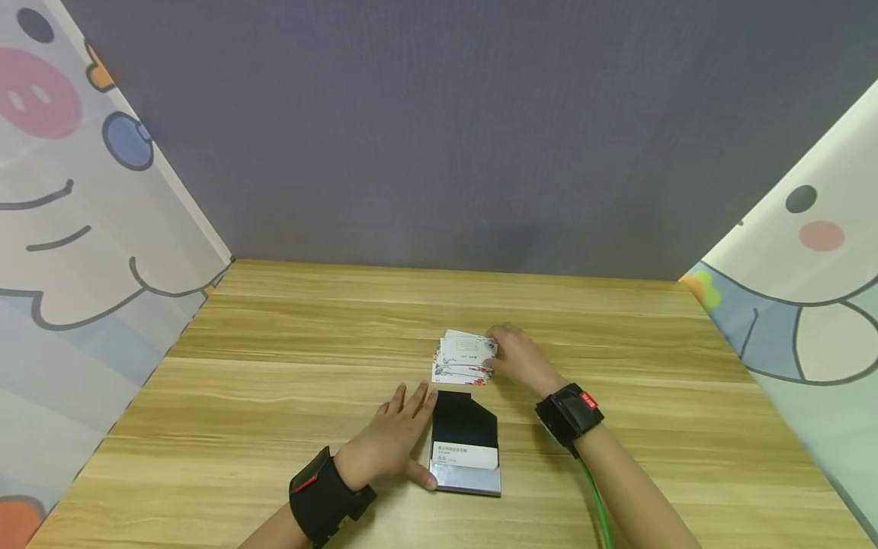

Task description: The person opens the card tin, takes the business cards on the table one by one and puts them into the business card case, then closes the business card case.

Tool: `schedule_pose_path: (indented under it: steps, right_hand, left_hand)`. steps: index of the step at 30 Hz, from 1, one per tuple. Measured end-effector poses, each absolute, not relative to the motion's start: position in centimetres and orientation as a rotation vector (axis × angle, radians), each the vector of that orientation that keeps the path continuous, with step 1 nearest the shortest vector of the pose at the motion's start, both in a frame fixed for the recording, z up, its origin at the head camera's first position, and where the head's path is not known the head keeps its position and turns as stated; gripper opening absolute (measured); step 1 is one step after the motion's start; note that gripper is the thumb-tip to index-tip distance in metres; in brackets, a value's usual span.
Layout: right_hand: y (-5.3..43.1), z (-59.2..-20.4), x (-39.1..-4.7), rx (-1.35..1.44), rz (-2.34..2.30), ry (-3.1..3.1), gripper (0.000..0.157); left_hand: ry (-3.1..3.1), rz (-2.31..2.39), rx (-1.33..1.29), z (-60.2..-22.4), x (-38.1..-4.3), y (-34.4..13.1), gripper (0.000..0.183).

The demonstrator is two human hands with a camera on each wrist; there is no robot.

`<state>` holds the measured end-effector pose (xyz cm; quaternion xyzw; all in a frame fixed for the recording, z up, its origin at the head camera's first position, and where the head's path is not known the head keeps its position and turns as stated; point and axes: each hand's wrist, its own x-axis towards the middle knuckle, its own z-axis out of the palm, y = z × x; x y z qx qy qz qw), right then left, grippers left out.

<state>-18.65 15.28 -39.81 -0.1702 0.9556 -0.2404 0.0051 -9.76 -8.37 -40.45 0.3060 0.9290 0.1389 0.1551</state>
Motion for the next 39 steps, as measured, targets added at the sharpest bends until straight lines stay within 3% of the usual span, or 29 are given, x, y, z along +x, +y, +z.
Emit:
schedule_pose_path:
  steps: [8, 39]
  right_hand:
    - [15.4, -40.5, -19.2, -0.522, -0.697, 2.974, 0.052]
    - [14.9, -41.1, -19.1, -0.557, -0.658, 3.060, 0.050]
  left_hand:
    - [2.669, 0.393, 0.866, -40.5, -9.8, -8.3, 0.119]
    - [2.664, 0.389, 0.862, -40.2, -9.7, -8.3, 0.120]
